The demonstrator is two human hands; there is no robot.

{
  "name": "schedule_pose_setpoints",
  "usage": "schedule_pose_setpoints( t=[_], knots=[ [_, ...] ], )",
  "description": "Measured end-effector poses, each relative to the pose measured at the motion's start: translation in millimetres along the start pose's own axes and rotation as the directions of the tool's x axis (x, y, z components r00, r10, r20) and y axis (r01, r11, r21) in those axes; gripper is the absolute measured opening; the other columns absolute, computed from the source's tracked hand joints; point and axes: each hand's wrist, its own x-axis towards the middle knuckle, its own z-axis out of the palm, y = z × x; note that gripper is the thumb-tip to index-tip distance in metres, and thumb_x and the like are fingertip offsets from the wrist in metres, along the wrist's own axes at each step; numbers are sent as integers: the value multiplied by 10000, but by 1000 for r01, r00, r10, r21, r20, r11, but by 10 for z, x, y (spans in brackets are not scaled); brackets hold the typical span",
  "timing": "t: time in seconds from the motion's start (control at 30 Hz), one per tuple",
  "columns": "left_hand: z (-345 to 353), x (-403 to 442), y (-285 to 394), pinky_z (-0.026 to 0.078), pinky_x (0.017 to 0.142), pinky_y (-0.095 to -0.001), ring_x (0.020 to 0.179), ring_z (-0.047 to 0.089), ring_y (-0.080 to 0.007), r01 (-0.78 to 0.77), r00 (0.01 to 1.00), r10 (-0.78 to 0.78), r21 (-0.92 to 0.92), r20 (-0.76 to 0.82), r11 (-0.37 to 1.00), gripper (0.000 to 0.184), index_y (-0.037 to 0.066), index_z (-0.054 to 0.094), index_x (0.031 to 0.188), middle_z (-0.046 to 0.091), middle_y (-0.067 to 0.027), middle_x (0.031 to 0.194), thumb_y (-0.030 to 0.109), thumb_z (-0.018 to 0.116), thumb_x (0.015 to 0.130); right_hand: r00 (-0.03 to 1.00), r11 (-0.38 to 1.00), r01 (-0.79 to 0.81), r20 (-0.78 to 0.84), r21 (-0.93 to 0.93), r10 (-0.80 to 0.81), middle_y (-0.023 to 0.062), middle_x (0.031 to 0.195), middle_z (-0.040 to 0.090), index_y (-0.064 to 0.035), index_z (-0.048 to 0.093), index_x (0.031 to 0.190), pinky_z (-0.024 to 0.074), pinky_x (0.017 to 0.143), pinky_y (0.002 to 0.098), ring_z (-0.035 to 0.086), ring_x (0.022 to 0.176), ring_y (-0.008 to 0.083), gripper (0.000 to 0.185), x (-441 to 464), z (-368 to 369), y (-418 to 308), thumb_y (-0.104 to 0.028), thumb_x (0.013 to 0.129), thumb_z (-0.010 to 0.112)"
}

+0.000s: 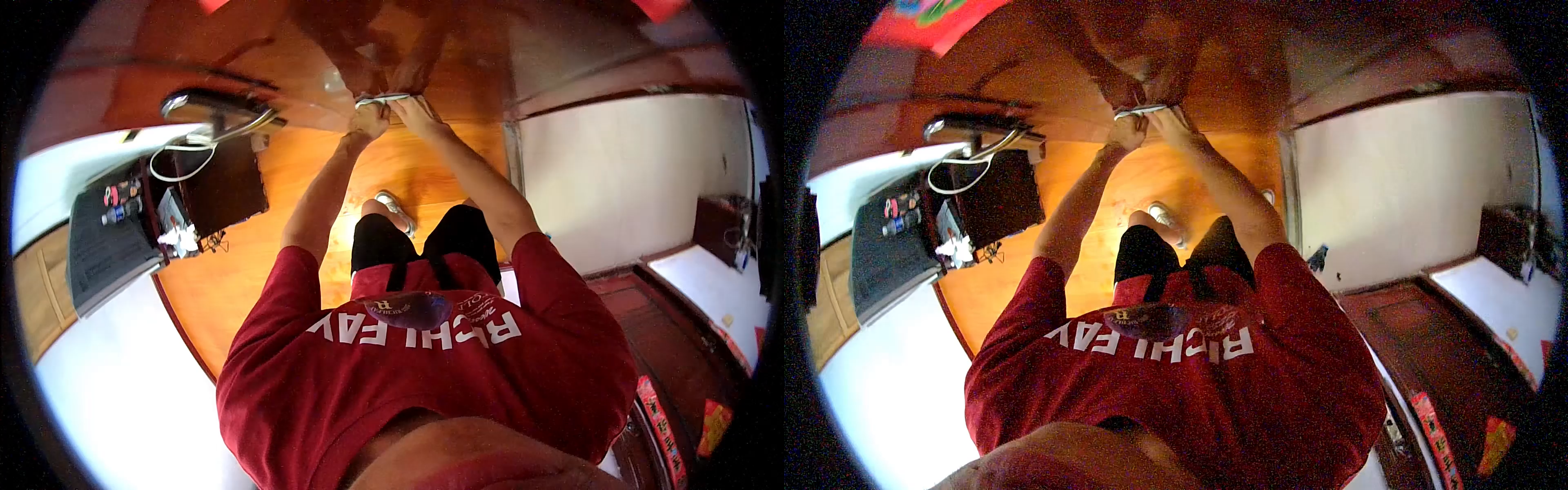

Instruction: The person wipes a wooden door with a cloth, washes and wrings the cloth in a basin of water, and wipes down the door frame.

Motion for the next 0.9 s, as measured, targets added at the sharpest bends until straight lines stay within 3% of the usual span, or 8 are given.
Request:
schedule_pose_setpoints(
  t=[0.07, 0.1, 0.17, 0.2, 0.27, 0.4, 0.7, 0.9],
  knots=[
    [-211, 19, 320, 483, 588, -462, 676, 618, -329, 55, 998, -58, -100, -25, 993, 293, 25, 609, 834, 618, -219, 764, 305, 525, 852, 990, 987, -140, 25, -72, 142, 251, 990, 591, -12, 591, 1029, 457, 758, 448, 574, 948, 407, 246, -65, -228, -157, -214, 923, 501],
    [-1046, -412, -118, 483, 588, -462, 676, 618, -329, 101, 994, -106, 126, 33, 987, 293, 25, 609, 834, 618, -219, 764, 305, 525, 852, 995, 982, -100, -9, 160, 103, 251, 990, 591, -12, 591, 1029, 457, 758, 448, 574, 948, 407, 246, 115, 418, -709, -214, 923, 501],
    [-808, 52, 654, 501, 745, -464, 829, 630, -377, 18, 999, -26, 191, 39, 981, 343, 31, 665, 834, 648, -216, 846, 328, 496, 873, 988, 999, 4, -153, 49, 3, 236, 932, 608, 0, 593, 1007, 466, 709, 438, 594, 881, 397, 224, -50, -269, -220, -182, 930, 486],
    [-285, 408, 1547, 501, 745, -464, 829, 630, -377, -37, 999, 38, -3, 15, 999, 343, 31, 665, 834, 648, -216, 846, 328, 496, 873, 991, 988, -70, -119, -138, 54, 236, 932, 608, 0, 593, 1007, 466, 709, 438, 594, 881, 397, 224, -425, -1256, 237, -182, 930, 486],
    [-339, 518, 1597, 505, 718, -458, 803, 628, -386, 7, 1000, -6, -74, 10, 997, 361, 8, 668, 804, 643, -231, 823, 314, 490, 877, 967, 970, 185, -150, -156, -208, 205, 840, 621, 9, 615, 939, 479, 623, 405, 620, 738, 331, 227, -340, -1308, 455, -188, 921, 502],
    [-740, 662, 2331, 505, 668, -450, 718, 628, -396, -27, 998, 16, -170, -66, 985, 392, -14, 664, 746, 630, -245, 755, 318, 503, 876, 952, 994, 108, -287, -19, -109, 176, 675, 623, 7, 641, 799, 489, 563, 380, 629, 604, 310, 308, -475, -2060, 199, -249, 921, 523],
    [-744, 895, 3316, 509, 653, -457, 675, 630, -385, -54, 983, 35, -98, -182, 994, 354, 17, 668, 739, 631, -220, 707, 317, 524, 860, 929, 972, 3, -358, -236, -90, 172, 740, 617, -47, 666, 820, 486, 573, 377, 614, 668, 339, 278, -740, -3003, 238, -290, 895, 555],
    [-186, 1060, 3399, 510, 699, -468, 755, 632, -386, -47, 998, 48, -15, 37, 999, 296, 28, 670, 791, 644, -217, 810, 274, 514, 844, 958, 991, -113, -257, 65, 126, 158, 855, 653, -61, 675, 957, 496, 683, 413, 630, 788, 341, 304, -937, -2927, 1013, -323, 902, 532]
  ],
)
